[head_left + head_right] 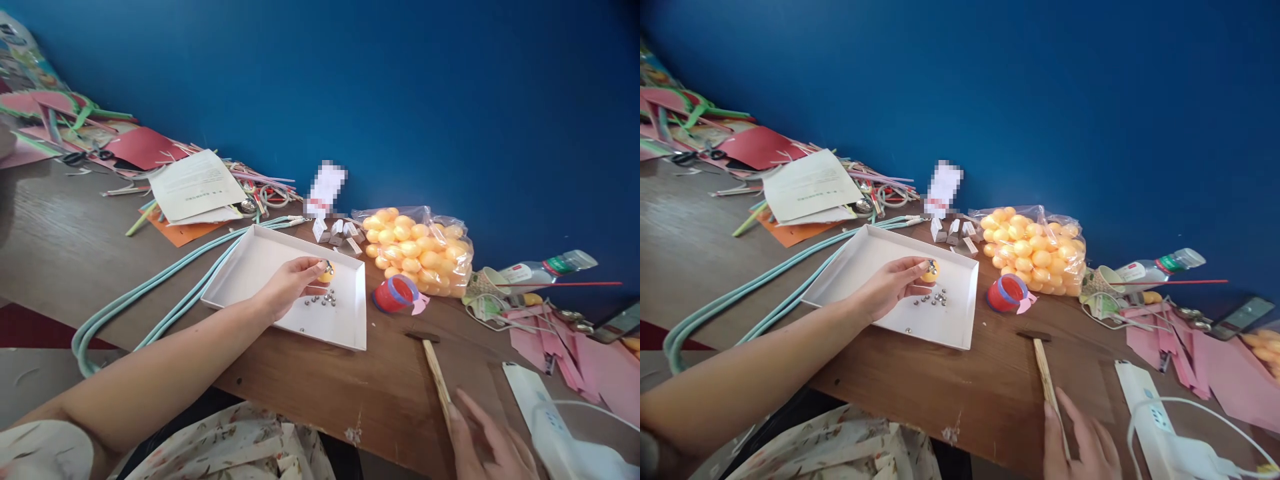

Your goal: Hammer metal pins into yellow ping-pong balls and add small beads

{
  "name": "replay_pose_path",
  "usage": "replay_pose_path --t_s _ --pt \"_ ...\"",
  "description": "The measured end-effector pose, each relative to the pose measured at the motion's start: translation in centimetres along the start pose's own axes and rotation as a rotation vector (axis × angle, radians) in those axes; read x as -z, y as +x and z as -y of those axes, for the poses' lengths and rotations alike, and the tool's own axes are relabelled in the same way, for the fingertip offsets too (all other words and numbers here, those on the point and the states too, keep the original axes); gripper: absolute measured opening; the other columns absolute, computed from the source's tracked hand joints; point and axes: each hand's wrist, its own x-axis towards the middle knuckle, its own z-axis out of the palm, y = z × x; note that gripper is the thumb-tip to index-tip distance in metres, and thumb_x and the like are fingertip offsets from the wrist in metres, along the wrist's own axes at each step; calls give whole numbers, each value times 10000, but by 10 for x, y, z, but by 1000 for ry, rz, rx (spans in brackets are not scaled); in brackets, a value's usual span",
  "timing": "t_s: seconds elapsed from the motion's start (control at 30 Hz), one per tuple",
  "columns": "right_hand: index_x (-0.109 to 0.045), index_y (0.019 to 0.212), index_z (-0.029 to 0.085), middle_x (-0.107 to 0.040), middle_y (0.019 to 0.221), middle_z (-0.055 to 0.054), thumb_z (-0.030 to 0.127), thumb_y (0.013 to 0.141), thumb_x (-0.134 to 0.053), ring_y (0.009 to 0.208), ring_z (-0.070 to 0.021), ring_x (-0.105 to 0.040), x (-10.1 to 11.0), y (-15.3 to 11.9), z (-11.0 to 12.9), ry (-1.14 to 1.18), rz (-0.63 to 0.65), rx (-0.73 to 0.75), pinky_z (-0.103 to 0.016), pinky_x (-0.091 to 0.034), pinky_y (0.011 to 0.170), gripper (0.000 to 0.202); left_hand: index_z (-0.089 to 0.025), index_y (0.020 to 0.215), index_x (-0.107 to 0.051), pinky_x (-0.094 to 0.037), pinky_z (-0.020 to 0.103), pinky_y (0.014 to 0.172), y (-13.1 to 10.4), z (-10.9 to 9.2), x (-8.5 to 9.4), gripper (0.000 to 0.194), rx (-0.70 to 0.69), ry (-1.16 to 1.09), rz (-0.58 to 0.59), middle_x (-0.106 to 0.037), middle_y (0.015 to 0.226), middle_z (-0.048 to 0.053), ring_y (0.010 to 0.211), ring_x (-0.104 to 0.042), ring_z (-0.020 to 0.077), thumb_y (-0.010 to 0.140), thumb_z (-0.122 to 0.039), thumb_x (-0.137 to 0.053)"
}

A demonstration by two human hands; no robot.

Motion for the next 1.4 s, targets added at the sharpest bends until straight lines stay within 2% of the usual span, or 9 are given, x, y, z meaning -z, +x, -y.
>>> replay_pose_path --t_s 0.07,0.13,0.27,0.53,0.83,1.0,1.17,1.3,1.4 --pt "-676 1080 230 -693 1038 -110 462 849 -503 893 -274 -654 2 10 40 122 -11 4 -380 -507 761 370 -121 935 -636 -534 319 762 0 1 0 312 -4 -1 4 -651 942 82 821 -641 164 765 -377 -693" --pt "-694 1009 249 -692 1046 -73 449 862 -506 927 -246 -645 0 23 81 257 1 122 -354 -484 817 312 -120 924 -637 -536 327 758 2 2 0 324 -12 -2 0 -651 923 79 806 -639 162 752 -386 -703" --pt "-687 985 233 -688 1015 -64 358 910 -441 931 -209 -628 -12 60 145 365 200 314 -314 -465 816 286 -121 917 -631 -543 323 745 4 3 1 329 -29 -4 -23 -647 912 73 793 -642 159 745 -391 -709" --pt "-679 990 233 -683 1003 -72 253 867 -497 856 -215 -653 -33 109 210 -82 503 409 -273 -395 609 221 -126 902 -632 -546 309 713 10 4 4 351 -44 -42 -39 -647 872 63 754 -633 148 714 -405 -732" --pt "-642 888 225 -674 948 -58 258 878 -451 776 -204 -647 -49 112 205 -25 469 421 -278 -369 561 194 -128 911 -642 -541 291 718 9 3 4 333 -14 -37 -36 -644 881 61 777 -632 145 732 -399 -717" --pt "-639 812 211 -675 833 -28 336 843 -536 671 -157 -624 -51 115 192 500 419 277 -285 -448 639 166 -131 896 -649 -540 293 713 10 4 4 352 4 -53 -29 -650 886 68 772 -635 149 712 -420 -730" --pt "-617 864 176 -634 619 1 430 773 -660 554 -147 -600 -56 112 187 1095 556 -7 -262 -483 523 274 -131 903 -654 -536 273 701 10 5 5 346 36 -53 -21 -659 873 70 769 -641 148 710 -406 -737" --pt "-594 879 173 -691 794 -15 350 712 -747 565 -97 -604 -56 109 188 1490 647 -217 -203 -500 490 287 -130 918 -654 -533 259 713 8 6 3 338 99 -61 36 -669 888 75 767 -647 141 715 -388 -738" --pt "-600 870 172 -702 834 -18 287 685 -777 601 -85 -627 -55 109 188 1626 730 -305 -167 -508 497 281 -126 917 -648 -530 252 712 7 6 2 344 119 -51 86 -670 871 78 760 -652 141 720 -396 -731"
